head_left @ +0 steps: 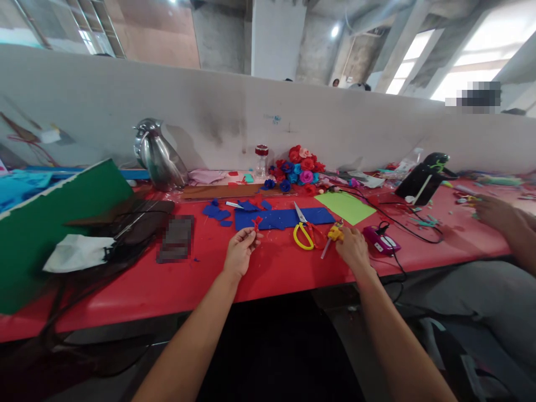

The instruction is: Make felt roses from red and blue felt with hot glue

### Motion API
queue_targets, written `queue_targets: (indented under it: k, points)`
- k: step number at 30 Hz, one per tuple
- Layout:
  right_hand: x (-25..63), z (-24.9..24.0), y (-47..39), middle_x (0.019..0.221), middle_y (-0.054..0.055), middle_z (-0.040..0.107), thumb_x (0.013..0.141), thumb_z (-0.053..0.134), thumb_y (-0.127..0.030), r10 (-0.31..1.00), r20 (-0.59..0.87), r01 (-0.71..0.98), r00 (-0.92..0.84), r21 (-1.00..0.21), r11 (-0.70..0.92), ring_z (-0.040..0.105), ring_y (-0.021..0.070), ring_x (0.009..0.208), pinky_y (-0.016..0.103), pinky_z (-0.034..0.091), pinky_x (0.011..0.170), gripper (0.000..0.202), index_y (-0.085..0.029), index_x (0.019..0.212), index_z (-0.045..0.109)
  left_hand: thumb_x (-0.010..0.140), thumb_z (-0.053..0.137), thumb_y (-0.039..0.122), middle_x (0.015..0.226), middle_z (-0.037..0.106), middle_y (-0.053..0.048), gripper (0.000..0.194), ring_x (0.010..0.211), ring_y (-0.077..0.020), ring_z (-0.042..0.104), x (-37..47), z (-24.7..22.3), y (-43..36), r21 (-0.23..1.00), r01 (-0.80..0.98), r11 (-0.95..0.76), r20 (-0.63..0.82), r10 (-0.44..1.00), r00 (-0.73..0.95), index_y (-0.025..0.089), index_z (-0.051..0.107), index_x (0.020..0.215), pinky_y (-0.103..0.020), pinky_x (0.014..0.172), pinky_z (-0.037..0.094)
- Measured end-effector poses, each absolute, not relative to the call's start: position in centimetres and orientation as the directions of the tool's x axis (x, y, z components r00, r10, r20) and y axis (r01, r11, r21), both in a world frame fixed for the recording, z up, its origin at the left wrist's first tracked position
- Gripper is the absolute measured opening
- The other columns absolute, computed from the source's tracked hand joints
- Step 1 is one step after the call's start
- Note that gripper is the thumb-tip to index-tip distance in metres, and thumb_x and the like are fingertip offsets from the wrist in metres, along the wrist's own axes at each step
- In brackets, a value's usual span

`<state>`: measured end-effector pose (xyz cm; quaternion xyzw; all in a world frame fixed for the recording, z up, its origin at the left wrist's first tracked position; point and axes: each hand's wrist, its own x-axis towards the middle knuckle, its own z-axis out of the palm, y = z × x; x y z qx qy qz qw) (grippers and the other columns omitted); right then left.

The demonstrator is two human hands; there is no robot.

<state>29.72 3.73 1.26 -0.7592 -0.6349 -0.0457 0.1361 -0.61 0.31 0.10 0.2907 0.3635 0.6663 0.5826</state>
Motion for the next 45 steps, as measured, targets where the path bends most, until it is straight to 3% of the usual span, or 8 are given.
queue_targets:
  k: [11, 19, 27, 33, 39, 40, 42, 45]
  points:
    - [30.1, 2.1, 5.1, 0.116, 0.026, 0.062, 0.081, 0.053, -0.011, 0.976, 0.143, 0.984, 0.165, -0.087, -0.154, 0.055, 0.0327, 0.115, 0.038, 0.041, 0.087, 0.043, -0.004, 0.123, 0.057, 0.065, 0.082, 0.022, 0.062, 0.06, 0.006, 0.023, 0.053, -0.0054, 0.052, -1.1, -0.2, 0.6, 0.726, -0.685, -0.055, -0.036, 0.992, -0.117, 0.019, 0.062, 0.076, -0.023, 0.063, 0.047]
    - [29.9, 3.0, 5.2, 0.121, 0.021, 0.06, 0.083, 0.054, -0.021, 0.967, 0.025, 0.967, 0.252, -0.038, -0.251, 0.06, 0.0342, 0.111, 0.037, 0.046, 0.08, 0.03, -0.011, 0.109, 0.066, 0.063, 0.082, 0.013, 0.068, 0.065, 0.003, 0.019, 0.064, -0.0086, 0.058, -0.8, -0.3, 0.5, 0.694, -0.714, -0.096, 0.021, 0.993, -0.113, 0.019, 0.066, 0.072, -0.024, 0.069, 0.046]
    - [30.3, 2.9, 5.6, 0.115, 0.021, 0.064, 0.079, 0.058, -0.019, 0.972, 0.014, 0.968, 0.234, -0.095, -0.232, 0.065, 0.0306, 0.104, 0.035, 0.048, 0.08, 0.03, -0.011, 0.107, 0.066, 0.065, 0.081, 0.016, 0.07, 0.063, 0.003, 0.019, 0.064, -0.0082, 0.057, -0.7, 0.0, 0.4, 0.717, -0.69, -0.098, 0.028, 0.993, -0.112, 0.019, 0.064, 0.071, -0.023, 0.067, 0.046]
    - [31.0, 3.5, 5.4, 0.1, 0.021, 0.068, 0.081, 0.052, -0.017, 0.959, 0.153, 0.949, 0.237, -0.246, -0.195, 0.067, 0.0303, 0.092, 0.035, 0.047, 0.073, 0.029, -0.009, 0.103, 0.068, 0.069, 0.08, 0.023, 0.063, 0.061, 0.002, 0.018, 0.054, -0.0076, 0.051, -0.3, 0.4, 0.1, 0.794, -0.6, -0.095, 0.035, 0.993, -0.111, 0.017, 0.063, 0.072, -0.02, 0.056, 0.041]
    - [28.5, 3.8, 3.3, 0.083, 0.01, 0.071, 0.095, 0.036, -0.046, 0.944, 0.291, 0.873, 0.154, -0.488, 0.008, 0.067, 0.0234, 0.077, 0.031, 0.05, 0.066, 0.047, -0.012, 0.109, 0.065, 0.068, 0.08, 0.028, 0.058, 0.059, 0.001, 0.024, 0.047, -0.0064, 0.046, 0.0, 0.7, -0.2, 0.83, -0.556, -0.046, 0.002, 0.997, -0.079, 0.017, 0.06, 0.066, -0.018, 0.045, 0.031]
    - [27.4, 3.5, 2.7, 0.082, 0.009, 0.071, 0.093, 0.04, -0.05, 0.944, 0.319, 0.775, 0.09, -0.618, 0.135, 0.067, 0.0226, 0.074, 0.031, 0.051, 0.065, 0.047, -0.013, 0.106, 0.066, 0.068, 0.08, 0.028, 0.058, 0.059, 0.002, 0.024, 0.046, -0.0056, 0.044, 0.0, 0.7, -0.2, 0.828, -0.559, -0.042, -0.006, 0.996, -0.084, 0.016, 0.059, 0.066, -0.017, 0.044, 0.029]
    - [24.9, 2.7, 1.3, 0.075, 0.007, 0.07, 0.088, 0.05, -0.054, 0.93, 0.367, 0.579, 0.007, -0.76, 0.295, 0.066, 0.0221, 0.07, 0.032, 0.053, 0.065, 0.043, -0.016, 0.093, 0.068, 0.067, 0.079, 0.029, 0.057, 0.058, 0.002, 0.024, 0.045, -0.0045, 0.041, -0.1, 0.6, 0.0, 0.822, -0.569, -0.035, -0.023, 0.995, -0.094, 0.016, 0.059, 0.066, -0.017, 0.044, 0.027]
    - [21.4, 1.7, -0.4, 0.082, 0.007, 0.072, 0.085, 0.058, -0.05, 0.891, 0.44, 0.41, -0.108, -0.797, 0.443, 0.066, 0.0229, 0.074, 0.036, 0.055, 0.072, 0.032, -0.019, 0.09, 0.069, 0.065, 0.079, 0.028, 0.056, 0.056, 0.002, 0.024, 0.045, -0.004, 0.038, -0.3, 0.5, 0.2, 0.808, -0.589, -0.018, -0.053, 0.993, -0.103, 0.016, 0.058, 0.065, -0.017, 0.043, 0.026]
